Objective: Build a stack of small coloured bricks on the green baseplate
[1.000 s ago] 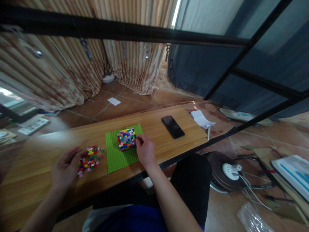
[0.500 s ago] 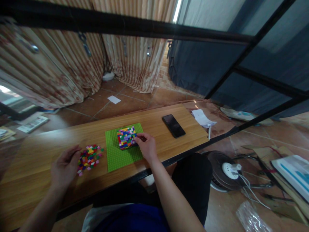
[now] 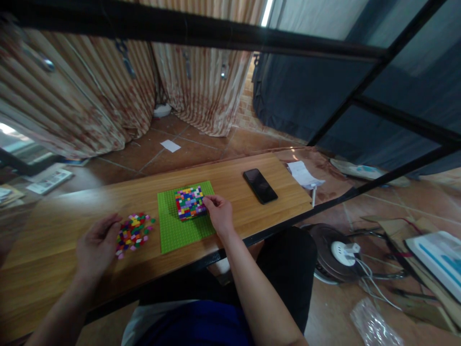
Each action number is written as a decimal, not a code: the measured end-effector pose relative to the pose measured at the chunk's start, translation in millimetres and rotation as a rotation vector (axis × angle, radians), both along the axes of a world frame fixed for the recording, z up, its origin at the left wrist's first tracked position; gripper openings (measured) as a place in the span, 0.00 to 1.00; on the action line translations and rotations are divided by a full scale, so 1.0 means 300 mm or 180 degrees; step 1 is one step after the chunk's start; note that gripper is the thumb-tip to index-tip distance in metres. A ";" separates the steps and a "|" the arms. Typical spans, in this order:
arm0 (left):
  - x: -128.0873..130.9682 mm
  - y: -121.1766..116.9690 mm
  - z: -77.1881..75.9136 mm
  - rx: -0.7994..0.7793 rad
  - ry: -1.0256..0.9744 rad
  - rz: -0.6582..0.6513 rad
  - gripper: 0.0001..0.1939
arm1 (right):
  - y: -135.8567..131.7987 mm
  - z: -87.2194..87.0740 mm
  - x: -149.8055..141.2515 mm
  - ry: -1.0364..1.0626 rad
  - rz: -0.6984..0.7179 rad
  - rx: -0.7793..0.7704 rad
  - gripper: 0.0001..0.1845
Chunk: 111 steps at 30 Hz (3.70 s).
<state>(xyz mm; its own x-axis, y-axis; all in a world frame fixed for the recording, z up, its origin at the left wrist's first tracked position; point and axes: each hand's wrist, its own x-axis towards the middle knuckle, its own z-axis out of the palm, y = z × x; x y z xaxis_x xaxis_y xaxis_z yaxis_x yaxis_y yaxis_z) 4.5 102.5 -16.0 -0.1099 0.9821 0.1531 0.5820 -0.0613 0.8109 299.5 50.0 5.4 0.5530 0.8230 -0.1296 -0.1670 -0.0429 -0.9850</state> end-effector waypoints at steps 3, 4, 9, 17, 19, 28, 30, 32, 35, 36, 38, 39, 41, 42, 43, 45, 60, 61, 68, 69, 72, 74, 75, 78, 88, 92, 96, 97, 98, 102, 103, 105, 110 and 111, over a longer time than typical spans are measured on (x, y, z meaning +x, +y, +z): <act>-0.002 0.001 -0.004 0.0049 -0.0055 -0.0041 0.18 | 0.002 0.000 0.001 -0.0022 0.0005 -0.0011 0.15; -0.002 0.001 -0.005 0.0056 -0.0070 -0.0053 0.18 | 0.002 -0.001 0.000 -0.0045 0.0003 -0.0012 0.15; 0.000 0.005 -0.010 0.0099 -0.0082 -0.0010 0.18 | 0.002 -0.017 -0.002 -0.0249 -0.0022 0.0078 0.16; -0.013 0.011 -0.029 0.0111 -0.0049 -0.0019 0.19 | -0.006 -0.026 -0.008 -0.0292 -0.0066 0.0066 0.17; -0.012 0.010 -0.029 0.0113 -0.0067 -0.0023 0.19 | -0.020 -0.022 -0.014 -0.0428 -0.0289 0.0126 0.18; 0.008 -0.006 0.005 0.0114 -0.0055 -0.0040 0.19 | -0.107 0.064 -0.166 -0.1632 0.0166 0.0775 0.09; 0.010 -0.009 0.007 0.0103 -0.0067 -0.0027 0.19 | -0.115 0.074 -0.226 -0.1952 0.0693 0.0845 0.09; 0.011 -0.010 0.006 0.0120 -0.0104 -0.0024 0.19 | -0.109 0.069 -0.282 -0.2264 0.1104 0.0840 0.11; 0.010 -0.008 0.001 0.0123 -0.0130 -0.0037 0.19 | -0.075 0.047 -0.342 -0.2823 0.1515 0.0571 0.13; 0.010 -0.008 -0.001 0.0117 -0.0127 -0.0037 0.18 | -0.059 0.039 -0.356 -0.3026 0.1614 0.0432 0.13; 0.009 -0.006 -0.004 0.0120 -0.0131 -0.0034 0.18 | -0.026 0.030 -0.374 -0.3374 0.1788 0.0152 0.12; 0.009 -0.005 -0.006 0.0124 -0.0140 -0.0037 0.18 | -0.012 0.027 -0.380 -0.3498 0.1869 0.0025 0.12; 0.007 -0.004 -0.007 0.0139 -0.0151 -0.0044 0.18 | 0.011 0.026 -0.388 -0.3651 0.2006 -0.0180 0.13; 0.006 -0.004 -0.008 0.0154 -0.0139 -0.0042 0.18 | 0.020 0.026 -0.391 -0.3692 0.2068 -0.0251 0.13; 0.004 -0.005 -0.009 0.0162 -0.0109 -0.0042 0.18 | 0.026 0.026 -0.392 -0.3720 0.2119 -0.0308 0.14; 0.000 -0.006 -0.010 0.0181 -0.0047 -0.0032 0.19 | 0.033 0.024 -0.394 -0.3758 0.2196 -0.0381 0.15; -0.004 -0.007 -0.006 0.0208 0.0163 -0.0075 0.18 | 0.061 0.005 -0.400 -0.4083 0.2210 -0.0396 0.14; -0.002 -0.008 -0.003 0.0207 0.0165 -0.0075 0.18 | 0.064 0.005 -0.401 -0.4089 0.2199 -0.0391 0.14; -0.002 -0.009 -0.001 0.0143 0.0126 -0.0047 0.19 | 0.065 0.024 -0.395 -0.4029 0.2298 -0.0290 0.08; -0.004 -0.007 -0.005 0.0128 0.0120 -0.0047 0.19 | 0.057 0.027 -0.393 -0.3979 0.2302 -0.0192 0.07; -0.013 -0.001 -0.017 0.0131 0.0133 -0.0055 0.20 | 0.012 0.037 -0.383 -0.3702 0.2161 0.0232 0.06; -0.017 0.001 -0.022 0.0160 0.0166 -0.0069 0.20 | -0.027 0.044 -0.366 -0.3425 0.1958 0.0501 0.08; -0.018 0.002 -0.023 0.0170 0.0171 -0.0074 0.20 | -0.047 0.048 -0.353 -0.3285 0.1838 0.0603 0.09; -0.015 0.000 -0.022 0.0152 0.0139 -0.0087 0.19 | -0.093 0.060 -0.292 -0.2964 0.1408 0.0742 0.10; -0.005 -0.005 -0.009 0.0140 0.0078 -0.0046 0.18 | -0.075 0.033 -0.089 -0.2740 0.0052 0.0589 0.06; -0.008 -0.001 -0.015 0.0150 0.0069 -0.0028 0.18 | -0.052 0.020 -0.071 -0.2676 0.0001 0.0477 0.07; -0.010 0.002 -0.020 0.0145 0.0076 -0.0036 0.18 | -0.045 0.013 -0.062 -0.2602 0.0011 0.0361 0.06; -0.010 0.002 -0.020 0.0155 0.0064 -0.0040 0.17 | -0.044 0.013 -0.060 -0.2580 0.0022 0.0351 0.06; -0.010 0.002 -0.020 0.0165 0.0056 -0.0042 0.17 | -0.043 0.012 -0.059 -0.2549 0.0026 0.0347 0.07; -0.009 0.002 -0.017 0.0151 0.0123 -0.0025 0.18 | -0.035 0.012 -0.059 -0.2388 -0.0010 0.0410 0.07; -0.009 0.001 -0.015 0.0135 0.0146 -0.0024 0.18 | -0.033 0.011 -0.060 -0.2355 -0.0011 0.0421 0.07; -0.008 0.001 -0.012 0.0105 0.0145 -0.0020 0.19 | -0.030 0.007 -0.060 -0.2299 -0.0003 0.0414 0.07; -0.006 0.001 -0.011 0.0080 0.0081 -0.0012 0.20 | -0.027 -0.005 -0.062 -0.2106 0.0034 0.0409 0.09; -0.006 0.001 -0.013 0.0086 0.0087 -0.0022 0.20 | -0.026 -0.007 -0.062 -0.2067 0.0045 0.0426 0.10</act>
<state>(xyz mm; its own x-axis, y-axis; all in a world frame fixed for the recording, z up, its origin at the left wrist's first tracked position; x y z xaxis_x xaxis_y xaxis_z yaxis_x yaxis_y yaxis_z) 2.6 102.8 -19.8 -0.0985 0.9783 0.1824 0.6035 -0.0870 0.7926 280.8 42.0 3.4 0.4733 0.8166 0.3303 0.4623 0.0889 -0.8822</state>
